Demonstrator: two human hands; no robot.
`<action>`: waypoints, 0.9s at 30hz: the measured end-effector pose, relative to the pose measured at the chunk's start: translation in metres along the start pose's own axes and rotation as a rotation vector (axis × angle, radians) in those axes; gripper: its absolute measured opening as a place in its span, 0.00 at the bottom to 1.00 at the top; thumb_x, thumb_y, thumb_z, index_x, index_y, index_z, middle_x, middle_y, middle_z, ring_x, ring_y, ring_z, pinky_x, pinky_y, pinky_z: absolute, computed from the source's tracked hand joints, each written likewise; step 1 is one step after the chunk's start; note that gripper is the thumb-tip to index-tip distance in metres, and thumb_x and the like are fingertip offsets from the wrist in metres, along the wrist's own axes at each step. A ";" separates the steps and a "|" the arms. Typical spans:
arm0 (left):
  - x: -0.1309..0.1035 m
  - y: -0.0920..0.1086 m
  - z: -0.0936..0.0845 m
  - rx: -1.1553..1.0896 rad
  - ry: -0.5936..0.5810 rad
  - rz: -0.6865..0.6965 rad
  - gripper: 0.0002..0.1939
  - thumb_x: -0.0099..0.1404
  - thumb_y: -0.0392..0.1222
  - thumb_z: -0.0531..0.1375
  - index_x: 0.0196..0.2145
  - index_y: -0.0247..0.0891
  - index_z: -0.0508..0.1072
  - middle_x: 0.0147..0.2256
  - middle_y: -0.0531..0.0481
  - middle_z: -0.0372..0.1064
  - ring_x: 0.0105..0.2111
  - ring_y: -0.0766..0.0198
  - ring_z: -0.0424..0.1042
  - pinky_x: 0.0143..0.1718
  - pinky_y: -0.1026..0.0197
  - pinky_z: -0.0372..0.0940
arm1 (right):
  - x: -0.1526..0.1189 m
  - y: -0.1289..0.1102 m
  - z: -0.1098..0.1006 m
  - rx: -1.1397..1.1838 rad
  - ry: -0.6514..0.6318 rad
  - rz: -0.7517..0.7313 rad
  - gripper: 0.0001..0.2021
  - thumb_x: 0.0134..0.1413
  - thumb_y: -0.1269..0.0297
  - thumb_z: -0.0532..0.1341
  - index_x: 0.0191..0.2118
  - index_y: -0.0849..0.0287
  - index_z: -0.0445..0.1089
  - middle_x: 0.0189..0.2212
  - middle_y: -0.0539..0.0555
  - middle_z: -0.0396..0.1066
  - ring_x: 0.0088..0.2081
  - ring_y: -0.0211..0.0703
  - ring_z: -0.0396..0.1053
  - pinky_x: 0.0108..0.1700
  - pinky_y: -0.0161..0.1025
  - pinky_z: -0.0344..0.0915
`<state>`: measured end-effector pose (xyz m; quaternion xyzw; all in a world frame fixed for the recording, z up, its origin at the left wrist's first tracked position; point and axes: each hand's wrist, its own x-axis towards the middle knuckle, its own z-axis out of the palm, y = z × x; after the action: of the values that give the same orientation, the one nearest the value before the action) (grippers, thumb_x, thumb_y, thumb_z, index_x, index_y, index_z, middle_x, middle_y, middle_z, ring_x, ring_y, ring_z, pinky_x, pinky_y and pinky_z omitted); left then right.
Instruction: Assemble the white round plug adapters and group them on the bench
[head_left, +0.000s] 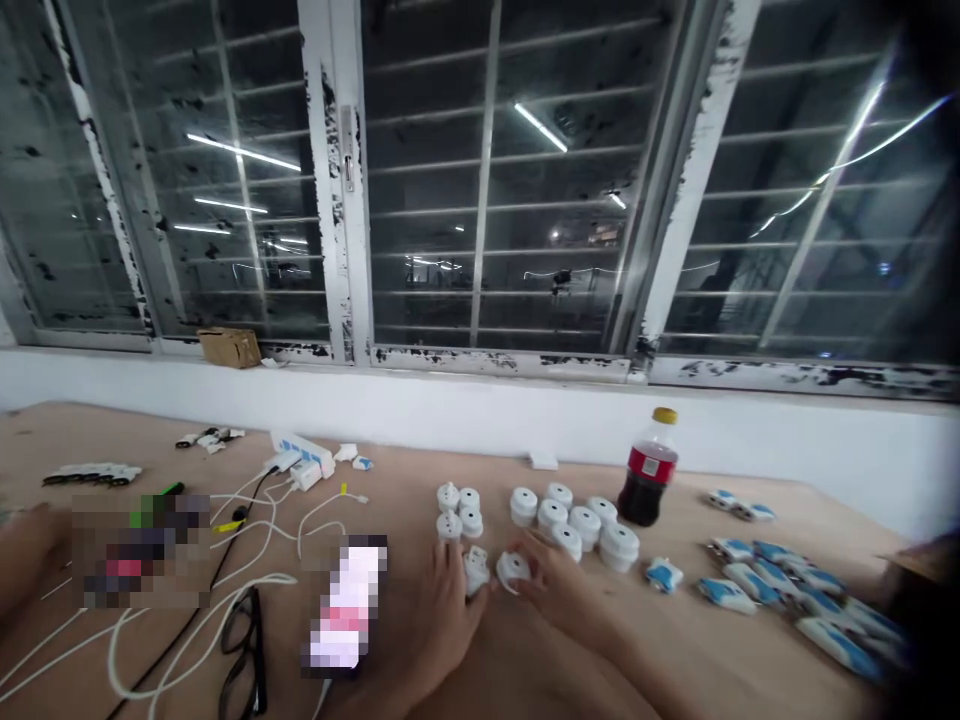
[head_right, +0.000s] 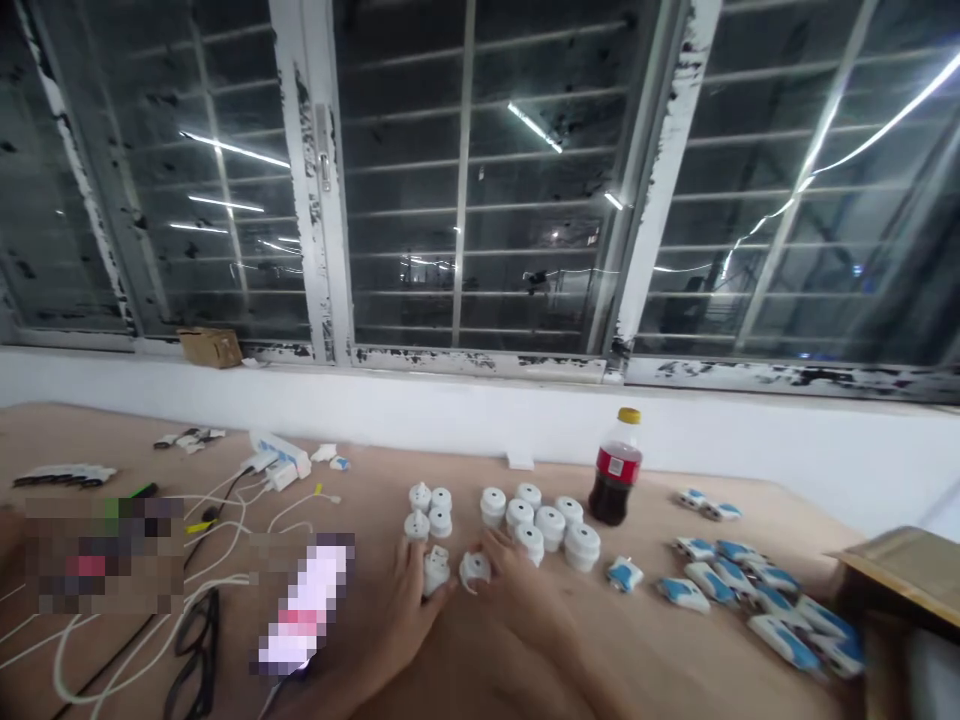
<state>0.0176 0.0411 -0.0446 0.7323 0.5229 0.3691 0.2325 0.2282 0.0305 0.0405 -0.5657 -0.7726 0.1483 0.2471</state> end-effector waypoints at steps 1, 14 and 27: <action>0.001 -0.002 0.001 -0.026 0.017 0.006 0.23 0.72 0.49 0.60 0.61 0.40 0.70 0.63 0.34 0.71 0.66 0.42 0.68 0.66 0.44 0.64 | 0.001 0.006 0.010 0.005 0.017 -0.034 0.10 0.56 0.70 0.63 0.44 0.51 0.72 0.46 0.57 0.77 0.45 0.55 0.76 0.49 0.51 0.74; 0.007 0.002 -0.024 -0.120 0.314 -0.010 0.24 0.69 0.38 0.61 0.62 0.40 0.66 0.40 0.47 0.76 0.42 0.50 0.79 0.50 0.48 0.72 | -0.016 -0.004 0.047 -0.001 0.038 -0.244 0.18 0.73 0.67 0.55 0.62 0.52 0.72 0.61 0.61 0.74 0.62 0.58 0.72 0.66 0.58 0.72; 0.009 -0.003 -0.019 -0.159 0.186 0.068 0.09 0.71 0.39 0.59 0.48 0.42 0.72 0.45 0.45 0.79 0.47 0.52 0.78 0.53 0.48 0.71 | -0.015 0.004 0.050 -0.143 0.259 -0.195 0.19 0.68 0.71 0.56 0.58 0.53 0.76 0.61 0.62 0.74 0.63 0.61 0.69 0.65 0.63 0.69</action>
<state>0.0024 0.0498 -0.0319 0.6914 0.4862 0.4833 0.2280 0.2073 0.0201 -0.0067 -0.5185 -0.7941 -0.0059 0.3169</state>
